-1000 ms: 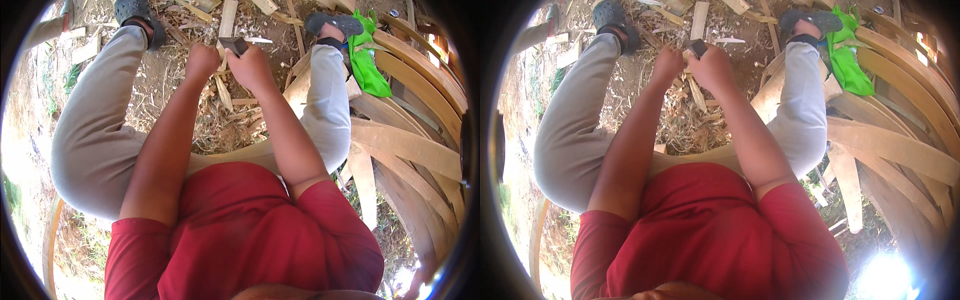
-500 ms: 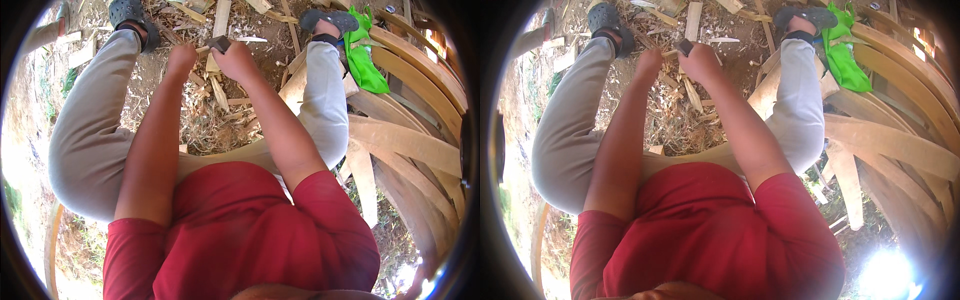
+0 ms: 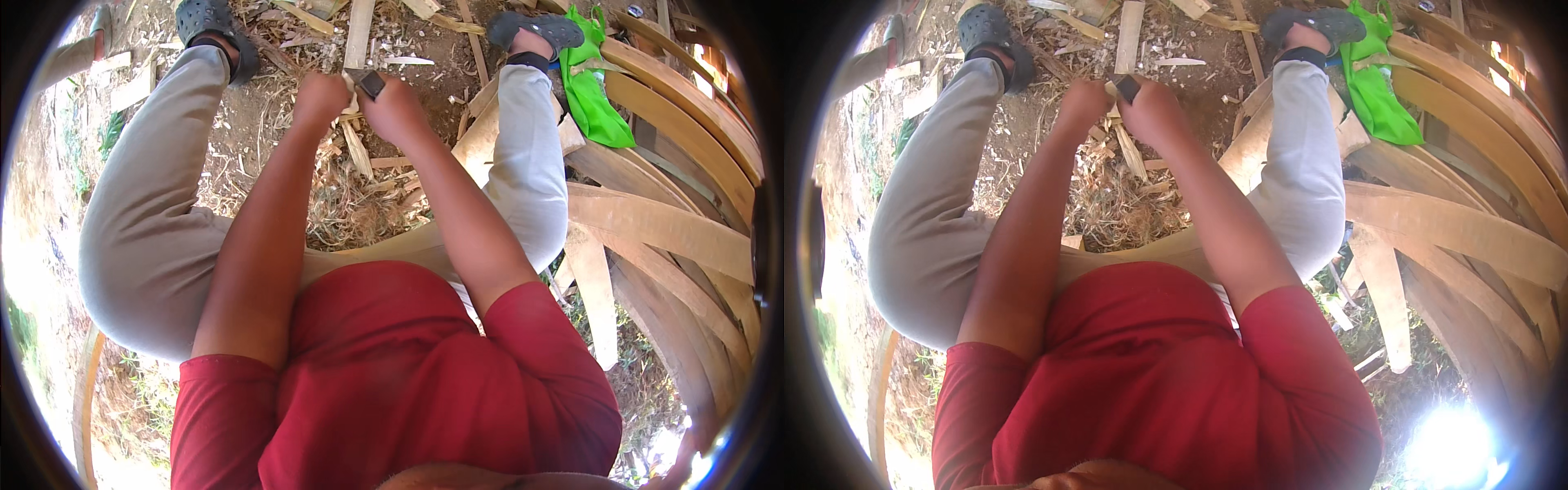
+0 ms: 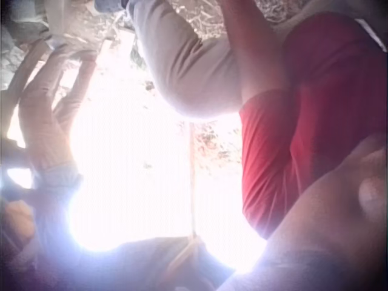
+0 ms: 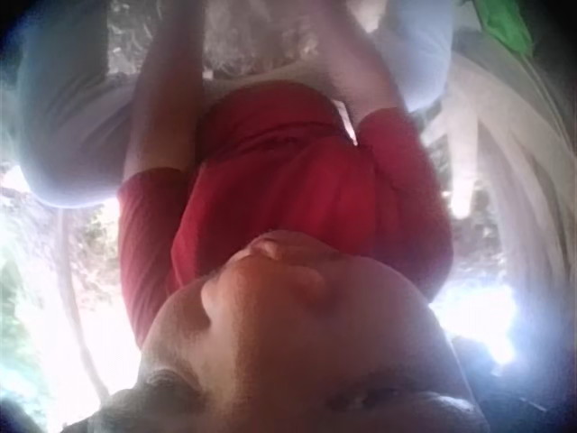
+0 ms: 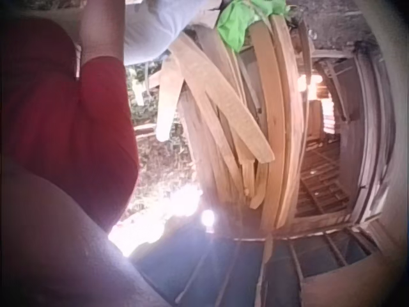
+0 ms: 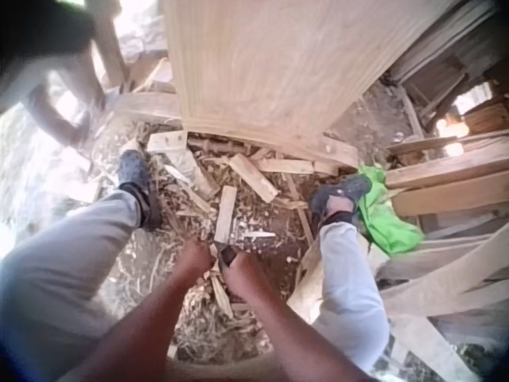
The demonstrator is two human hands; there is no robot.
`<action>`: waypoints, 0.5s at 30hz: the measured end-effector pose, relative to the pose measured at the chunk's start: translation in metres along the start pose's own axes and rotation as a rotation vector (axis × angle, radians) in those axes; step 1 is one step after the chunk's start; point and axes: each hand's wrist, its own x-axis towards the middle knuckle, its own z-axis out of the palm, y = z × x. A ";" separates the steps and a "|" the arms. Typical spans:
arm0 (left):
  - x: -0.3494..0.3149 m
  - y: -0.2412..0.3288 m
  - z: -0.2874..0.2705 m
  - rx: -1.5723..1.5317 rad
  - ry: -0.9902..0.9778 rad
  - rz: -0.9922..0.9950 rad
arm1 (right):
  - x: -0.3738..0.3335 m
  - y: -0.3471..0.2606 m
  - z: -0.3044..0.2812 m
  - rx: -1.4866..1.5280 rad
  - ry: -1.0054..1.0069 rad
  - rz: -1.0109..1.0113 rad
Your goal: The person shapes small pieces of wood using a small axe by hand, striking the wood to remove shavings and taper the ends.
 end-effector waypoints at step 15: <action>-0.005 0.007 -0.016 0.177 -0.002 0.090 | 0.018 0.023 0.016 -0.166 0.025 -0.028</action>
